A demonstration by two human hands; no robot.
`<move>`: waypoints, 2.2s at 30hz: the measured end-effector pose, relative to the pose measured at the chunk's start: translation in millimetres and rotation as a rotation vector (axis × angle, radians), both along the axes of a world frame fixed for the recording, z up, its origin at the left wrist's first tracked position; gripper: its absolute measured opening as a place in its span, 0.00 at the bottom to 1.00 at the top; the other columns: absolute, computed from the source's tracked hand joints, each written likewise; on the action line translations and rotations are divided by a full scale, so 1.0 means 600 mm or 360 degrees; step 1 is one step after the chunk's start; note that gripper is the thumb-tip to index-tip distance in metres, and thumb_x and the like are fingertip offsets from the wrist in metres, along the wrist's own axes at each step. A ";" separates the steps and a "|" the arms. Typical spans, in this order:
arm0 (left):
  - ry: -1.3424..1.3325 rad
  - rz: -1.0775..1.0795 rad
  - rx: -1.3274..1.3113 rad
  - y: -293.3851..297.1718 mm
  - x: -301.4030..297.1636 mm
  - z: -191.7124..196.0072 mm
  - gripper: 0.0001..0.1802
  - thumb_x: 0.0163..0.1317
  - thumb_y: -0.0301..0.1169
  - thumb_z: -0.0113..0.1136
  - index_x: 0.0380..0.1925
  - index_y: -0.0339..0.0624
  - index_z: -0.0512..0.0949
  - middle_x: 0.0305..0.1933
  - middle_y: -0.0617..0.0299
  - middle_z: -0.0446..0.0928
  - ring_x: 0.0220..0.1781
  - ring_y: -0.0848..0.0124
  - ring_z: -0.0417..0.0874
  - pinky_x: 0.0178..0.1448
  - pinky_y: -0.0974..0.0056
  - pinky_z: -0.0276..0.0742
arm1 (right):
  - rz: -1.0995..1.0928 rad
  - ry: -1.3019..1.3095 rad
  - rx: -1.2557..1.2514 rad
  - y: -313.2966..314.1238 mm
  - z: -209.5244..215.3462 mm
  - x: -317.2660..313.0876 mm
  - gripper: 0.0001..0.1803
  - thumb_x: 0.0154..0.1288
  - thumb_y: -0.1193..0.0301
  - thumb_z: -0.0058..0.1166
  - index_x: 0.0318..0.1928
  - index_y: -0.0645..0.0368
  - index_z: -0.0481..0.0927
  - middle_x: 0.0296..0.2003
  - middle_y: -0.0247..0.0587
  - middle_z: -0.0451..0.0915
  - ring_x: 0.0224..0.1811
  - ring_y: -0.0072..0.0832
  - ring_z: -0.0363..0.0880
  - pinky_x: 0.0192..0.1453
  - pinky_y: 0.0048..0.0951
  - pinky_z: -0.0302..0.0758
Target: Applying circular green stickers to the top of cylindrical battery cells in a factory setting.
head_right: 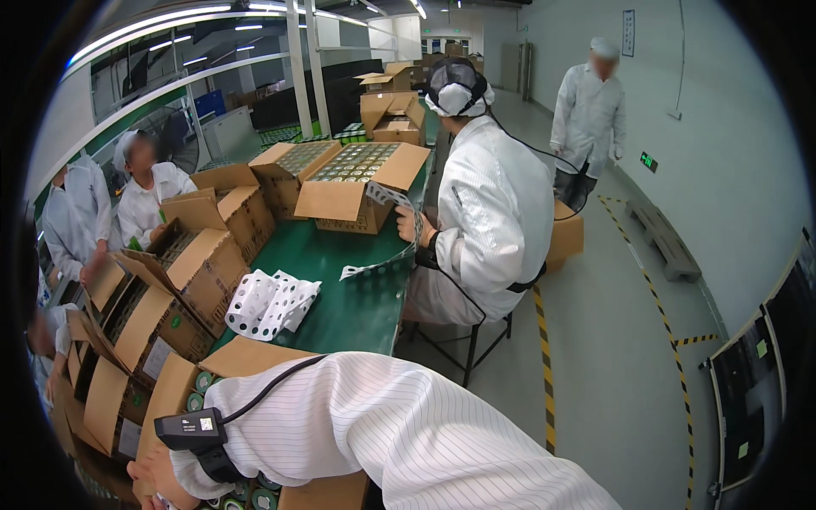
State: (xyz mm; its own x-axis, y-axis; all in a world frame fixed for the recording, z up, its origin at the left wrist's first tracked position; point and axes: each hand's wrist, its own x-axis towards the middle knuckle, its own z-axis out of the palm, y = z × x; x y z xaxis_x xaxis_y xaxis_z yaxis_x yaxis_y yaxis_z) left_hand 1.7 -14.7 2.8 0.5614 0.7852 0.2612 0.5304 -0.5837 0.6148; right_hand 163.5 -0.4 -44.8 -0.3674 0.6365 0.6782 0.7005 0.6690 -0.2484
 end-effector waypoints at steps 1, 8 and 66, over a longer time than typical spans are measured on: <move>-0.0034 -0.0006 0.0012 -0.001 0.002 0.001 0.15 0.68 0.33 0.47 0.30 0.29 0.71 0.21 0.57 0.70 0.25 0.75 0.63 0.29 0.68 0.65 | 0.0004 0.0002 -0.0021 0.001 0.002 0.000 0.25 0.51 0.63 0.48 0.52 0.54 0.71 0.50 0.44 0.71 0.52 0.40 0.70 0.55 0.41 0.64; -0.0013 -0.0008 -0.0069 0.003 -0.004 0.003 0.14 0.68 0.32 0.47 0.33 0.28 0.72 0.22 0.58 0.71 0.26 0.75 0.65 0.30 0.69 0.66 | 0.0052 0.0021 -0.0246 -0.002 0.017 0.004 0.27 0.47 0.67 0.51 0.52 0.56 0.70 0.49 0.44 0.71 0.52 0.41 0.70 0.57 0.39 0.61; 0.0018 0.0005 0.0018 0.000 0.001 0.008 0.11 0.66 0.30 0.48 0.36 0.31 0.73 0.25 0.44 0.73 0.24 0.65 0.74 0.31 0.64 0.70 | 0.0154 0.0076 -0.0537 -0.018 0.024 0.021 0.28 0.55 0.76 0.47 0.57 0.65 0.57 0.51 0.55 0.68 0.56 0.47 0.66 0.61 0.43 0.57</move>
